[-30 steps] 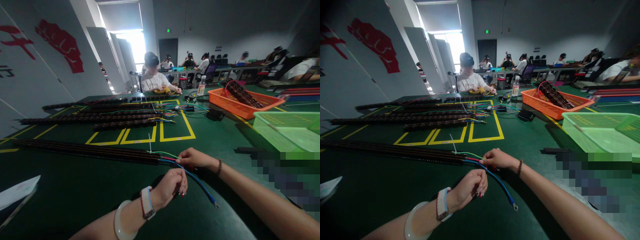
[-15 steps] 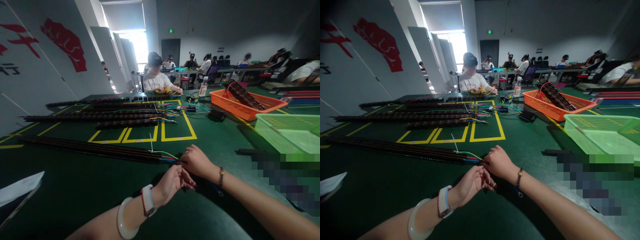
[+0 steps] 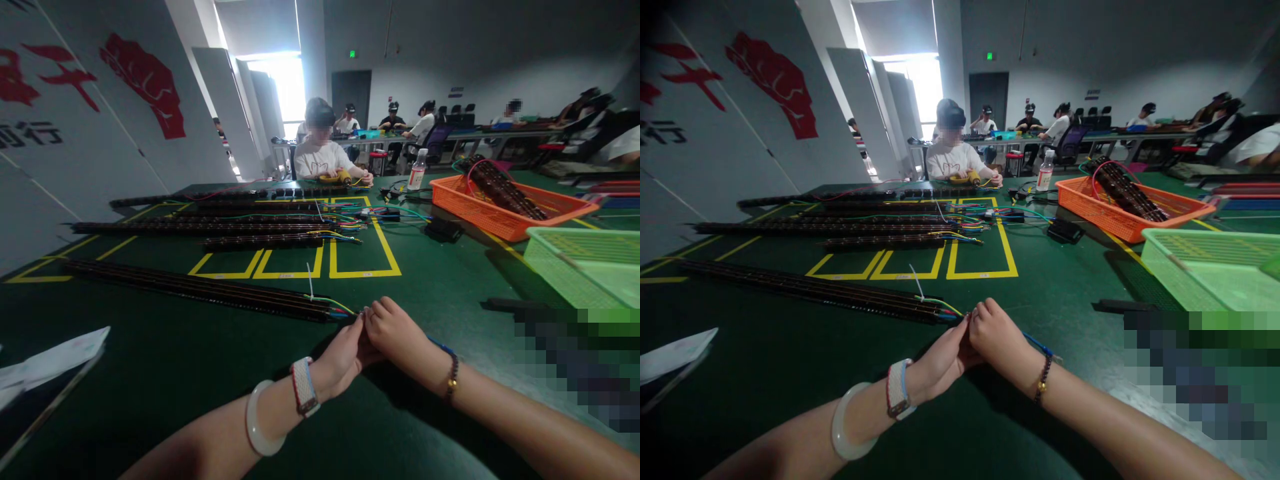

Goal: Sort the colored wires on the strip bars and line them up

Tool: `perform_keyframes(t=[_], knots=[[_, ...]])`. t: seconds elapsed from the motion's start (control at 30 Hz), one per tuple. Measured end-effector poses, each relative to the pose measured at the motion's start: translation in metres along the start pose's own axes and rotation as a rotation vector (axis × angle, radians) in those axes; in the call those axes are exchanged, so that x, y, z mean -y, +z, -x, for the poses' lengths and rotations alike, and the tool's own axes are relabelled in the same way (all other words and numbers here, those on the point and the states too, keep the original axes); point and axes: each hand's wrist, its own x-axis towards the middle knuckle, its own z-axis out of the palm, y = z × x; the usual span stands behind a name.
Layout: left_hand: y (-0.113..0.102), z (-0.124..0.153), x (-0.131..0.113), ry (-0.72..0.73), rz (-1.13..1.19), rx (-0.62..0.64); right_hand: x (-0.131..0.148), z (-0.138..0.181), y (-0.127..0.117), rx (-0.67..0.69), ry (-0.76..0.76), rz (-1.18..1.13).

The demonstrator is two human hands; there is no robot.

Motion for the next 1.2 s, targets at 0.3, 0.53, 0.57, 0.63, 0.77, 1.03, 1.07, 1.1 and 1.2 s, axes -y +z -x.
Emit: perform_keyframes(t=[0.3, 0.53, 0.57, 0.63, 0.77, 1.03, 1.07, 1.1, 1.2], knots=[[0.001, -0.006, -0.003, -0.032, 0.191, -0.040, 0.023, 0.012, -0.002, -0.016, 0.032, 0.108], [-0.006, -0.012, 0.000, -0.029, 0.152, -0.022, -0.004, 0.015, -0.031, 0.075, 0.098, -0.317], [-0.006, -0.012, 0.001, -0.033, 0.137, -0.001, -0.015, 0.015, -0.038, 0.095, 0.111, -0.450], [-0.007, -0.011, 0.000, -0.032, 0.117, 0.047, -0.041, 0.014, -0.047, 0.159, 0.135, -0.689], [-0.003, -0.006, -0.005, -0.042, 0.077, 0.097, -0.078, 0.014, -0.036, 0.304, 0.414, -0.791], [-0.003, -0.008, -0.005, -0.024, 0.069, 0.174, -0.059, 0.011, 0.001, 0.681, 0.180, -1.608], [-0.004, -0.009, -0.004, -0.026, 0.058, 0.206, -0.054, 0.011, 0.004, 0.706, 0.159, -1.717], [-0.005, -0.010, -0.003, -0.034, 0.045, 0.228, -0.050, 0.011, 0.006, 0.726, 0.153, -1.808], [-0.008, -0.012, -0.003, -0.043, 0.039, 0.233, -0.043, 0.011, 0.009, 0.751, 0.201, -1.897]])
